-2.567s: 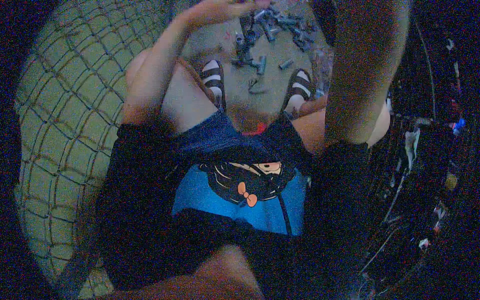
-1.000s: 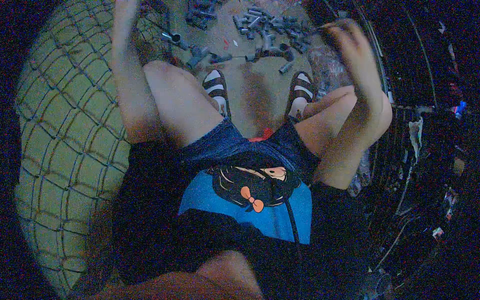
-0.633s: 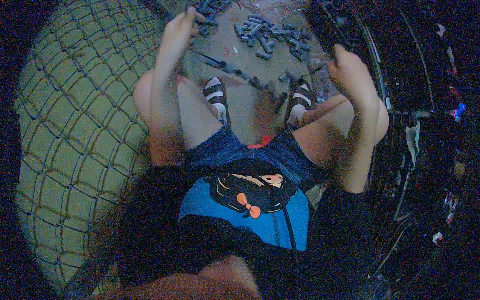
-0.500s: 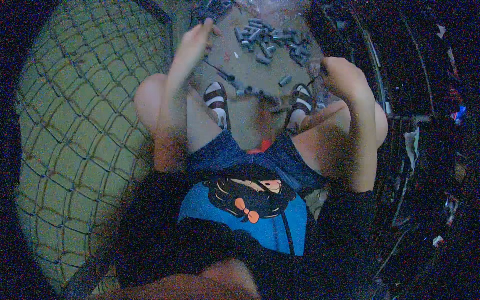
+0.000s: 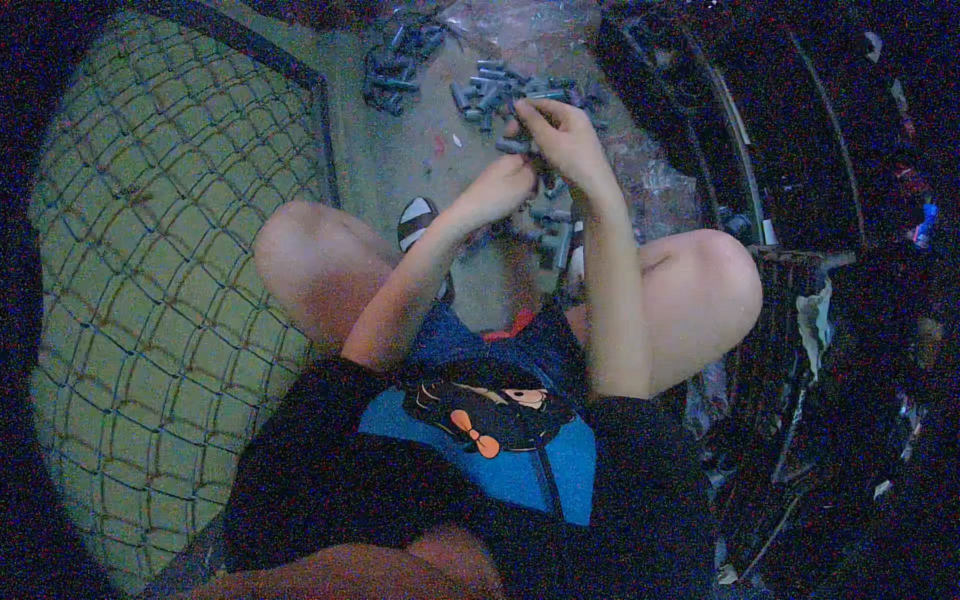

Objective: Handling and examining grey PVC T-junction fittings and a piece of black string or cable while sitting on the floor.

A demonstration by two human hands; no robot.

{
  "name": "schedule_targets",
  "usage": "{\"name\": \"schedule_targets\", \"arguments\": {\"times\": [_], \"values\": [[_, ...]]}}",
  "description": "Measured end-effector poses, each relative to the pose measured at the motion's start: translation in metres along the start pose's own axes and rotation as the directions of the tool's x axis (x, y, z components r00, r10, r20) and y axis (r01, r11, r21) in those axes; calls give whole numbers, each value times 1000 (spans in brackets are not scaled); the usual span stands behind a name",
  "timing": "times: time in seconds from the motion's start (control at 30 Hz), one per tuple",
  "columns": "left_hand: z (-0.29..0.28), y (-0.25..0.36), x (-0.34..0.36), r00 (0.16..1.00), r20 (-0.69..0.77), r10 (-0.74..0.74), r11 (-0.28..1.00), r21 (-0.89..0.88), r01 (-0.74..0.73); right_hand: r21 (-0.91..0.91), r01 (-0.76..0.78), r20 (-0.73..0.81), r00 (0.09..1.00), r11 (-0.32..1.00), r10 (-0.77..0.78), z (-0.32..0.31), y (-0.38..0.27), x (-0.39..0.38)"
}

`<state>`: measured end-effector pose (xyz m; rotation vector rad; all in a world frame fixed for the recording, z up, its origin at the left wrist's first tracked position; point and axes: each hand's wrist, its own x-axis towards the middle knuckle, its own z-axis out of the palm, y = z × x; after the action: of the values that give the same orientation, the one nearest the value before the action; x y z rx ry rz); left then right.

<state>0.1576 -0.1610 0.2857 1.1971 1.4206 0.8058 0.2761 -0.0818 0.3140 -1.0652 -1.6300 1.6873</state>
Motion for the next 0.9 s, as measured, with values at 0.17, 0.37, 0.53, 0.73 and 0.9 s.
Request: {"name": "schedule_targets", "arguments": {"times": [0.17,0.37,0.53,0.73,0.9], "values": [[-43,-45,40,866,500,1,984,156,-91,414,-109,-322,911,904,258,-1,36,12],[-107,-158,159,949,-70,-309,801,519,299,243,-170,-453,851,955,266,-16,82,27],[-108,-246,207,893,-426,-146,688,605,401,32,-52,-424,904,998,60,-6,112,37],[-92,-240,211,864,-504,7,506,747,431,-32,-113,-412,907,993,90,23,102,48],[-97,-218,200,791,-605,-91,644,571,510,5,-225,-442,874,974,204,16,91,46]]}}
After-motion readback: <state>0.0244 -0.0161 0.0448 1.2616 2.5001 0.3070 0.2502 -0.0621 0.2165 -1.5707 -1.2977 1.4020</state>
